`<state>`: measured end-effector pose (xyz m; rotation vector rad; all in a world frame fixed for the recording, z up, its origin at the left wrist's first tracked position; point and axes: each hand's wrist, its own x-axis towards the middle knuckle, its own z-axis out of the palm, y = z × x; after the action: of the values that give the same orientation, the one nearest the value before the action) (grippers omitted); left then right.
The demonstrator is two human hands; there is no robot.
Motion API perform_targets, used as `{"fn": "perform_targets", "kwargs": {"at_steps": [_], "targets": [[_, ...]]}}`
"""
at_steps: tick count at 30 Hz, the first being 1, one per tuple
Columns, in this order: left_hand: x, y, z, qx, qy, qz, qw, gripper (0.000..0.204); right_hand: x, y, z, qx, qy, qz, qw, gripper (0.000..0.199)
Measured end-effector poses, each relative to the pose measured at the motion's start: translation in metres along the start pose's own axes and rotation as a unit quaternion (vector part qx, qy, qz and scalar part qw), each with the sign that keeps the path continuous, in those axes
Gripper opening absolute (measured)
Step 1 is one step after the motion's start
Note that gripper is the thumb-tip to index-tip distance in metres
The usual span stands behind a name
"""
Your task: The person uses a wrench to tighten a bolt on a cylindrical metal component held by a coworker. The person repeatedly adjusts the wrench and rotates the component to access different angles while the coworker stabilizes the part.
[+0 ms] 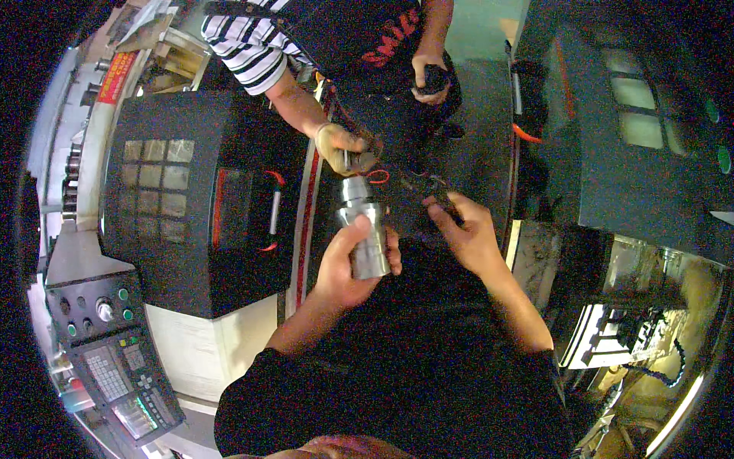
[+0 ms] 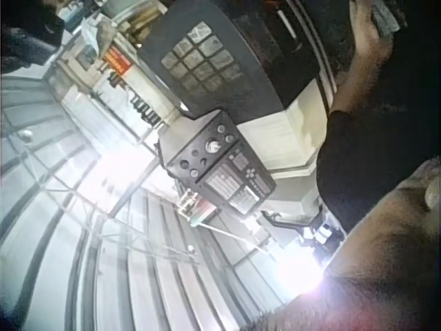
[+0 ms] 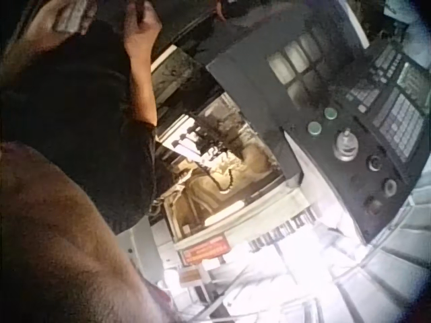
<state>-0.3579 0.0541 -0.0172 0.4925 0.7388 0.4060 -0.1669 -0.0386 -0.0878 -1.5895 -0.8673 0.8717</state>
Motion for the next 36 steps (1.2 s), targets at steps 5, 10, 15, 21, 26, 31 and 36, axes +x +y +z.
{"fn": "perform_targets", "kwargs": {"at_steps": [5, 10, 15, 21, 26, 31, 36], "targets": [[0.007, -0.007, 0.003, 0.106, 0.031, -0.051, 0.993, 0.042, 0.012, -0.014, 0.002, 0.012, -0.015, -0.008, 1.000, 0.027], [0.020, -0.005, 0.008, 0.578, 0.014, 0.248, 0.777, 0.077, 0.021, -0.027, -0.013, 0.072, -0.029, -0.069, 0.995, 0.039], [0.031, 0.008, 0.028, 0.686, -0.015, 0.342, 0.642, 0.066, 0.016, -0.083, -0.029, -0.127, -0.042, -0.180, 0.975, 0.046], [0.043, 0.031, 0.046, 0.675, -0.126, 0.293, 0.665, 0.069, 0.008, -0.074, -0.038, -0.128, 0.045, -0.243, 0.961, 0.035], [0.056, 0.050, 0.054, 0.653, -0.213, 0.161, 0.709, 0.076, 0.007, -0.084, -0.047, -0.094, 0.027, -0.154, 0.983, 0.034], [0.065, 0.068, 0.066, 0.712, -0.219, 0.111, 0.658, 0.084, 0.009, -0.077, -0.039, -0.161, 0.081, -0.181, 0.967, 0.049], [0.069, 0.069, 0.062, 0.680, -0.231, 0.179, 0.673, 0.088, 0.012, -0.064, -0.026, -0.066, 0.168, -0.110, 0.977, 0.029]]}}
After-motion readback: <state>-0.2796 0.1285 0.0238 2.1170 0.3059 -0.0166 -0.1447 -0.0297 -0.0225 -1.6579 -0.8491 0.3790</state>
